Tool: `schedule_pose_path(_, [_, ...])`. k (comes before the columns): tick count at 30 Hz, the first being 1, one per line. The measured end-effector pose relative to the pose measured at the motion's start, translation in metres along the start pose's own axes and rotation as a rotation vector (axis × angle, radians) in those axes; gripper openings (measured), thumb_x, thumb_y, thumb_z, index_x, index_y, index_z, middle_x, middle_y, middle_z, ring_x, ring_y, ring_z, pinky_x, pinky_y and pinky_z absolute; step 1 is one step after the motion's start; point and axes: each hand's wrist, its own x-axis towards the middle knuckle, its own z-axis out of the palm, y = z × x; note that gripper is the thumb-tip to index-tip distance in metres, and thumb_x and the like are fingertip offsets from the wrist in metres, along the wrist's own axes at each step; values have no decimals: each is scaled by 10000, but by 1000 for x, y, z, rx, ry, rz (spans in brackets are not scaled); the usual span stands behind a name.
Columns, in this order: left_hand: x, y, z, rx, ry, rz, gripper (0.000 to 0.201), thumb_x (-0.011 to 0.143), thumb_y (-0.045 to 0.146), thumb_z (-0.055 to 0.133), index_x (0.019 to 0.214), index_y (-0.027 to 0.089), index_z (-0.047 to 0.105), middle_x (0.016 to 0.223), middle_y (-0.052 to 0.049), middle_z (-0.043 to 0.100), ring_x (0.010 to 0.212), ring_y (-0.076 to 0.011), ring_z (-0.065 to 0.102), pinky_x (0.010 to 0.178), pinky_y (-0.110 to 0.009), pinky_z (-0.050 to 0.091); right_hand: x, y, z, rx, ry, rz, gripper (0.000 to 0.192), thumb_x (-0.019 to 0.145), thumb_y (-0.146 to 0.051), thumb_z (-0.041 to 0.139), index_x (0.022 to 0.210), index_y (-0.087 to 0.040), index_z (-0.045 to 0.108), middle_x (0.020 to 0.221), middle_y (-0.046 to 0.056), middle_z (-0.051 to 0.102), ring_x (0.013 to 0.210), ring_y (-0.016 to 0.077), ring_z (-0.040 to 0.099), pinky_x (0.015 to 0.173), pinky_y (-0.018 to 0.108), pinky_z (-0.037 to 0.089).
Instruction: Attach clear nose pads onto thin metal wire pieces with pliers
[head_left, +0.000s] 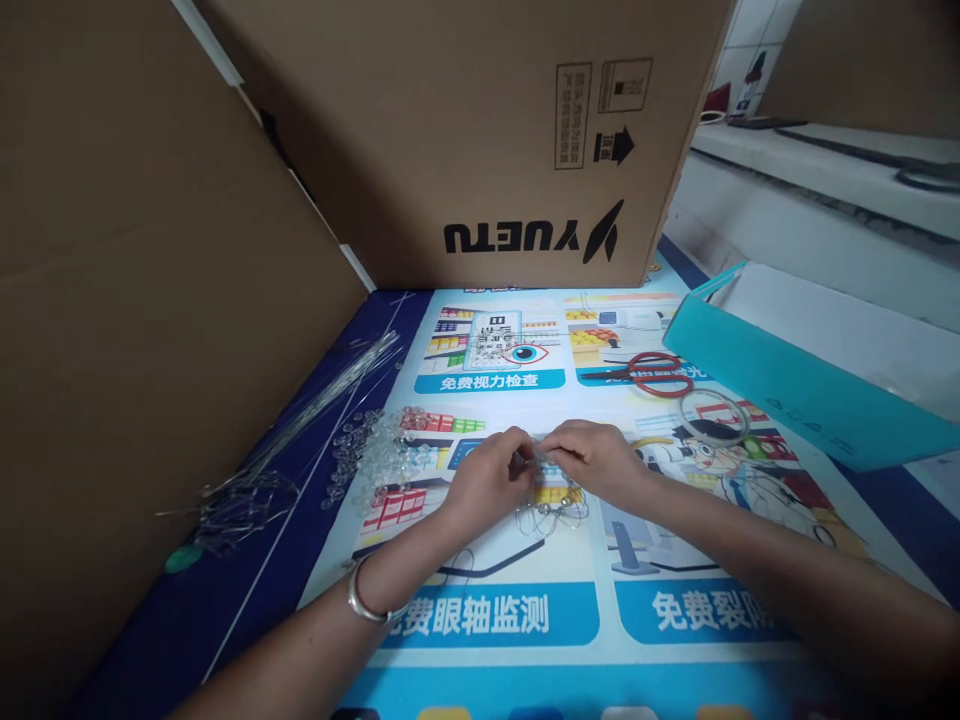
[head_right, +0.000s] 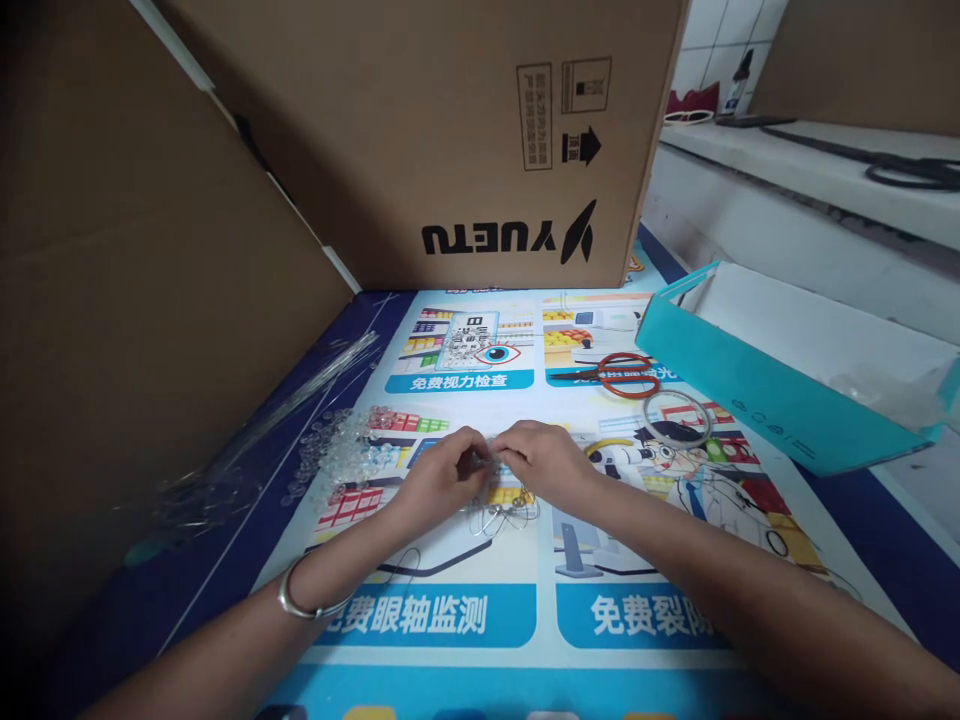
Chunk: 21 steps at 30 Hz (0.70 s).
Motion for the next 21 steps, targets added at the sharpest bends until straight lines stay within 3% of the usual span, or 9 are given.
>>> schedule_pose_path(5, [1, 1, 1, 119, 14, 33, 97, 693, 106, 524, 721, 189, 482, 708, 14, 539, 688, -136, 501, 605, -234, 370, 2, 2, 5, -51, -11, -80, 158, 835, -154, 498, 863, -189, 649, 851, 15, 647, 802, 114, 578, 741, 222, 439])
schedule_pose_path(9, [-1, 2, 0, 131, 9, 85, 108, 687, 85, 511, 731, 183, 515, 744, 0, 545, 728, -141, 509, 641, -238, 389, -2, 6, 7, -146, -37, -107, 176, 868, -194, 463, 865, -179, 638, 852, 36, 632, 811, 127, 565, 744, 236, 434])
schedule_pose_path(16, [-2, 0, -2, 50, -2, 98, 155, 717, 86, 503, 794, 193, 586, 770, -6, 562, 721, -134, 523, 642, -235, 402, -6, 2, -2, -414, -169, -31, 247, 910, -262, 408, 899, -191, 644, 830, 46, 603, 810, 136, 555, 713, 237, 405])
schedule_pose_path(21, [-1, -2, -3, -13, -22, 91, 150, 729, 94, 518, 794, 194, 609, 778, -8, 584, 723, -133, 539, 646, -235, 415, -6, -5, -6, -476, -209, -24, 260, 913, -276, 403, 868, -186, 642, 816, 42, 588, 785, 129, 543, 680, 231, 379])
